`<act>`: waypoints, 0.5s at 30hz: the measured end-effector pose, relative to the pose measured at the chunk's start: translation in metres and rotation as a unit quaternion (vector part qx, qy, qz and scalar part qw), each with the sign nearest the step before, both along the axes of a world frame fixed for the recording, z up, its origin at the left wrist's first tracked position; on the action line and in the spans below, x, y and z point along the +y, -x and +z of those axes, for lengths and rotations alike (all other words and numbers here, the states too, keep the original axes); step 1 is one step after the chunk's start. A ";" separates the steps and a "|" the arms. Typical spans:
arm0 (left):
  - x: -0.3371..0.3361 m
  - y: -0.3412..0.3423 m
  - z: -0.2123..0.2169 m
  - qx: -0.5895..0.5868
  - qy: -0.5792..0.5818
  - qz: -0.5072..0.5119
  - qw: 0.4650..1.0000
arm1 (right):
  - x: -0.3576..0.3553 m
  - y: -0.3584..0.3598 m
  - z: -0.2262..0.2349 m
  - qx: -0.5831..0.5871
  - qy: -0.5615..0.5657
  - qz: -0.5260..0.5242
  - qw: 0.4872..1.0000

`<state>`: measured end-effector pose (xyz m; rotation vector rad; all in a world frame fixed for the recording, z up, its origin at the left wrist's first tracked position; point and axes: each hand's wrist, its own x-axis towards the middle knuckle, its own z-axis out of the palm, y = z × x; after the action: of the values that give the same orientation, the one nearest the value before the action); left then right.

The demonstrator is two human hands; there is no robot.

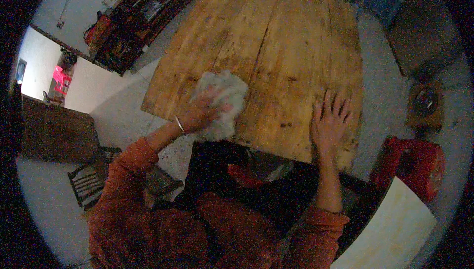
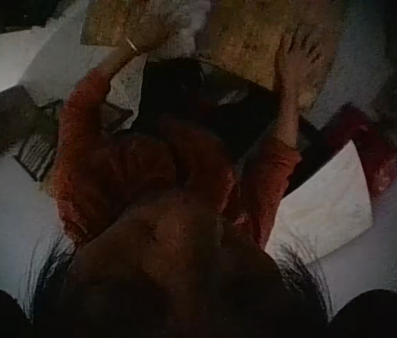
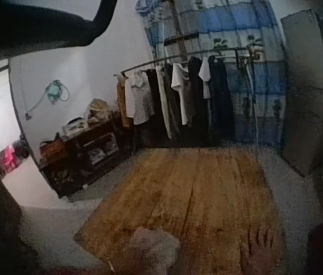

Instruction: The person wipes a large wooden board with a cloth, then moves to wipe a light-colored tabletop. The person uses a cloth to clean both surfaces in a repetitive wiping motion.

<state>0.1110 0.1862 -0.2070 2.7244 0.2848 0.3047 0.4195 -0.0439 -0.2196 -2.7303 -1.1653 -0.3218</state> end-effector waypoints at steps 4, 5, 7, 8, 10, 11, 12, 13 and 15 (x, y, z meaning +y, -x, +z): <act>0.052 -0.029 -0.013 -0.041 -0.109 0.082 0.990 | -0.001 -0.003 0.002 0.004 -0.015 -0.003 1.000; 0.062 -0.050 -0.023 -0.038 -0.136 0.116 0.983 | -0.002 -0.004 0.003 0.007 -0.018 -0.010 1.000; 0.072 -0.094 -0.033 -0.034 -0.189 0.194 0.962 | 0.005 0.000 0.005 -0.004 -0.006 -0.001 1.000; 0.072 -0.114 -0.033 -0.018 -0.182 0.217 0.959 | 0.007 0.001 0.006 -0.012 0.003 0.001 1.000; 0.058 -0.140 -0.030 -0.014 -0.204 0.187 0.961 | 0.009 -0.002 0.000 -0.003 -0.009 0.016 1.000; 0.043 -0.146 -0.029 -0.025 -0.232 0.134 0.963 | 0.010 -0.003 -0.001 0.001 -0.014 0.023 1.000; 0.027 -0.150 -0.029 -0.039 -0.257 0.074 0.963 | 0.007 -0.005 -0.002 0.005 -0.017 0.018 1.000; 0.007 -0.144 -0.027 -0.078 -0.221 0.011 0.972 | 0.006 -0.005 -0.002 0.012 -0.023 0.016 1.000; -0.034 -0.118 -0.022 -0.092 -0.143 -0.080 0.982 | 0.004 -0.007 -0.007 0.022 -0.034 0.015 0.999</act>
<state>0.2287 0.1521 -0.2288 2.9481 -0.0338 0.5862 0.4265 -0.0401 -0.2262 -2.6453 -1.1605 -0.2920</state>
